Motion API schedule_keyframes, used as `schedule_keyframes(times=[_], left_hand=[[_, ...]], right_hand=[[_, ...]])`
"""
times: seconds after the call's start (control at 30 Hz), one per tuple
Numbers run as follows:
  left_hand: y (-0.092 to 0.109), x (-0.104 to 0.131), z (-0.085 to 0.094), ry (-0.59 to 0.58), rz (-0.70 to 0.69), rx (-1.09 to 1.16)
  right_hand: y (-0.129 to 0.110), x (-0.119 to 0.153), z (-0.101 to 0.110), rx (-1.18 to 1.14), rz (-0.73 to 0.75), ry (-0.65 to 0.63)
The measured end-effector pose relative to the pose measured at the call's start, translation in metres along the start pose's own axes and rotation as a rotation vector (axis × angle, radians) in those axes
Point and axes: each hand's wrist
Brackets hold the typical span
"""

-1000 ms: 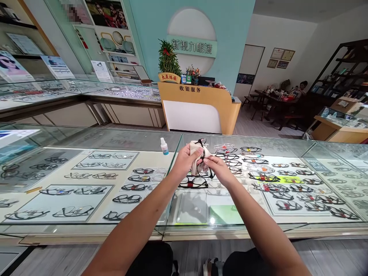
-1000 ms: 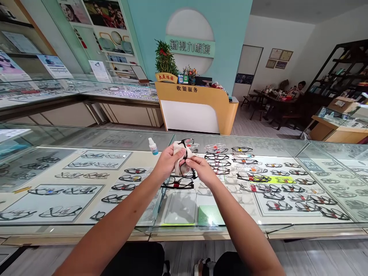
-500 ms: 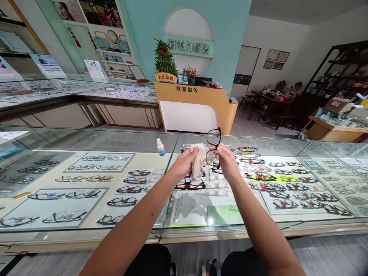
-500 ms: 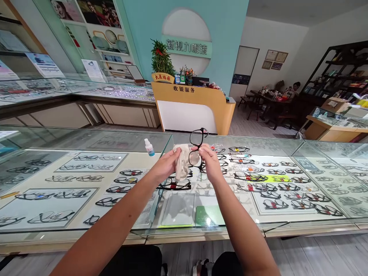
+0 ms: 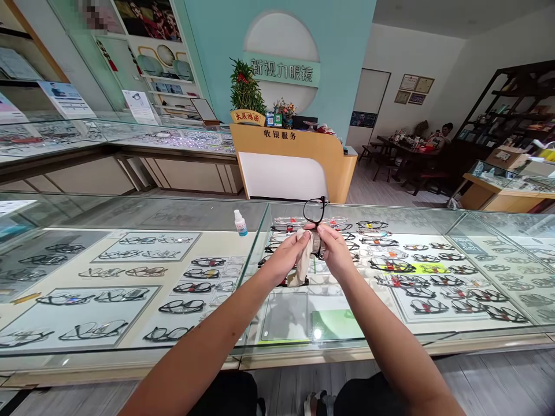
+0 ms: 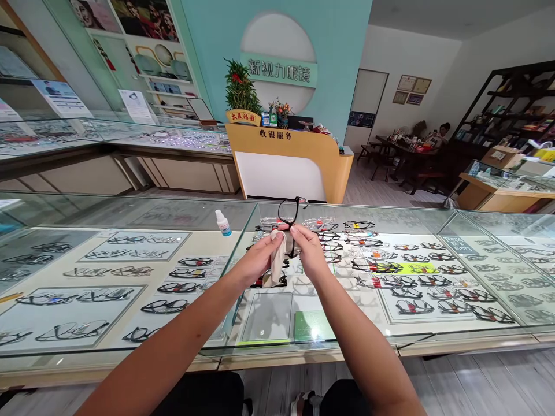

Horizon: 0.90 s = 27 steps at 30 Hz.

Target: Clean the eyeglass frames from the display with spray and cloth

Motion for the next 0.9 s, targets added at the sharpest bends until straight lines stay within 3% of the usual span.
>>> schedule_keyframes(times=[0.3,0.6,0.9], left_hand=[[0.002,0.007,-0.008,0.287,-0.112,-0.023],[0.006,0.01,-0.007,0.088,-0.071,-0.025],[0.005,0.003,-0.005,0.009,0.022,0.125]], right_hand=[[0.002,0.0,-0.002,-0.052,0.069,0.055],[0.0,0.004,-0.004,0.015,0.058,0.059],[0.012,0.002,-0.004,0.039,0.073,0.055]])
Point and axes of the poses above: each hand's wrist, its own x-axis away from the middle knuckle, its own z-axis out of the back of the hand, y = z × x, and after that the axes turned 12 degrees about y, right-handed
